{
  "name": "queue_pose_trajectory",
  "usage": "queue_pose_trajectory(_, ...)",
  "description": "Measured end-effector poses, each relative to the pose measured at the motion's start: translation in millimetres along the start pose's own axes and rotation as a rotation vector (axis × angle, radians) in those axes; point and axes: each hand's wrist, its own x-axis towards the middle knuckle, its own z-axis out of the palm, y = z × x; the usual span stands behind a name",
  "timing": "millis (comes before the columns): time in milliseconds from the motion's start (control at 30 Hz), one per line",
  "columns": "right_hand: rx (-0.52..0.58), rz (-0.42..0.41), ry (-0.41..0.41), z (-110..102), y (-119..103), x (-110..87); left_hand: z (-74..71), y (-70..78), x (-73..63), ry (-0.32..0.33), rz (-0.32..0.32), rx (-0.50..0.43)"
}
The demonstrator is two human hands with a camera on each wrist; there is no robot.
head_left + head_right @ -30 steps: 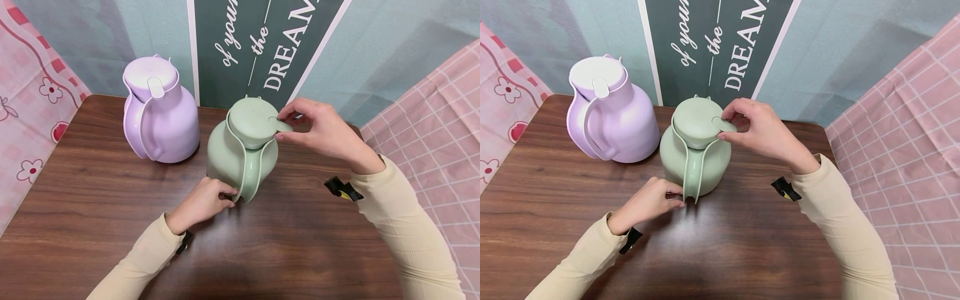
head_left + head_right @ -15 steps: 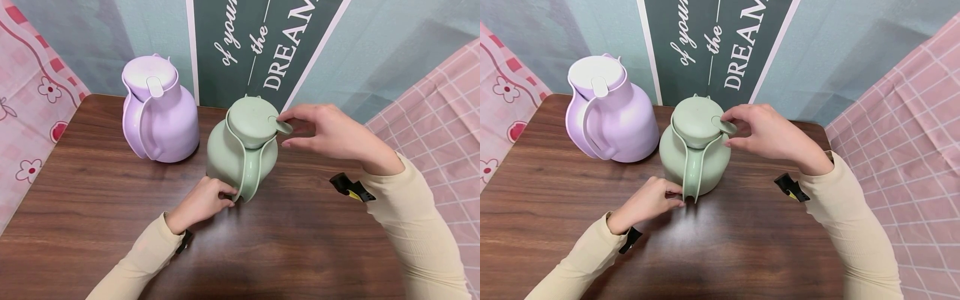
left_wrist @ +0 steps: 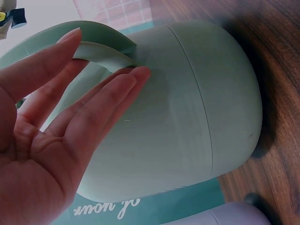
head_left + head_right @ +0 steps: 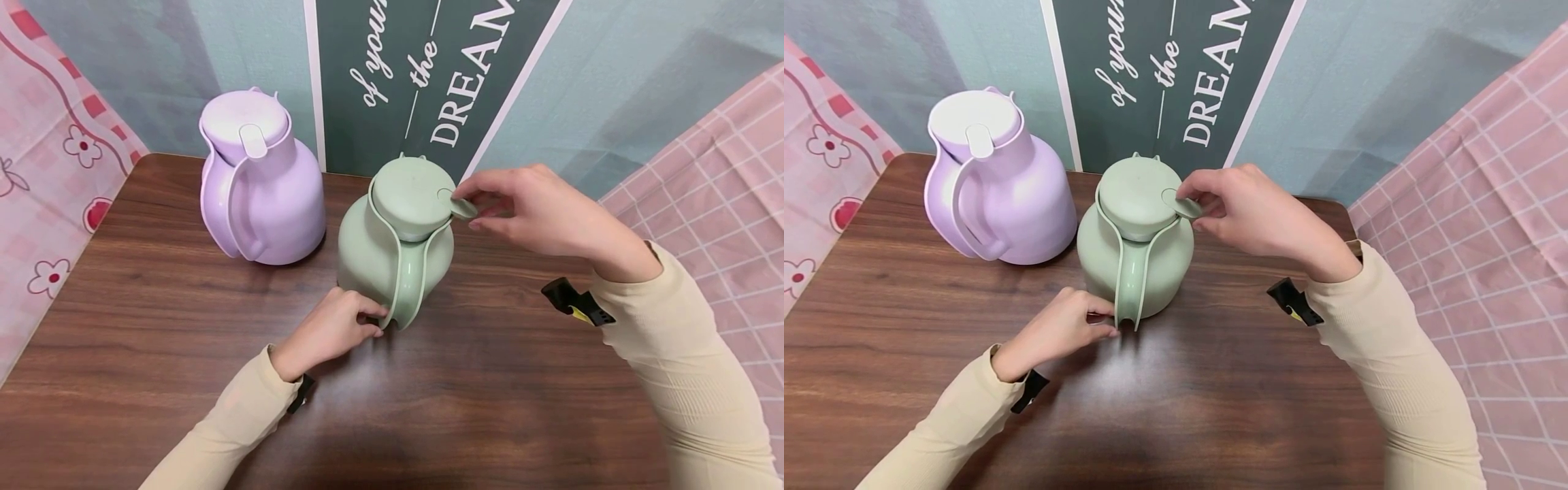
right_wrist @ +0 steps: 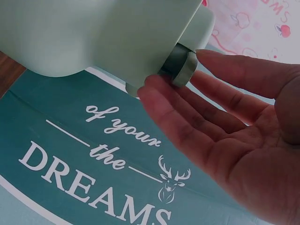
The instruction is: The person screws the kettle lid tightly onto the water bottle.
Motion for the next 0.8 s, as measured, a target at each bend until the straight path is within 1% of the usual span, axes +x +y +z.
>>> queue_pose_trajectory(200, -0.01, -0.041, 0.003, 0.6, -1.5, 0.4, -0.3, -0.1, 0.2, -0.001, -0.001, -0.003)
queue_pose_trajectory(433, -0.024, -0.081, -0.024, 0.6, -3.0, 1.8, -0.7, 0.2, 0.4, -0.003, -0.002, -0.003)
queue_pose_trajectory(600, -0.006, -0.15, -0.031, 2.6, -2.4, 1.8, -0.7, 0.3, 0.2, -0.004, -0.004, -0.006)
queue_pose_trajectory(800, 0.023, -0.221, 0.004, 7.9, -4.0, 2.7, -0.8, 1.0, 0.2, -0.01, -0.009, -0.008)
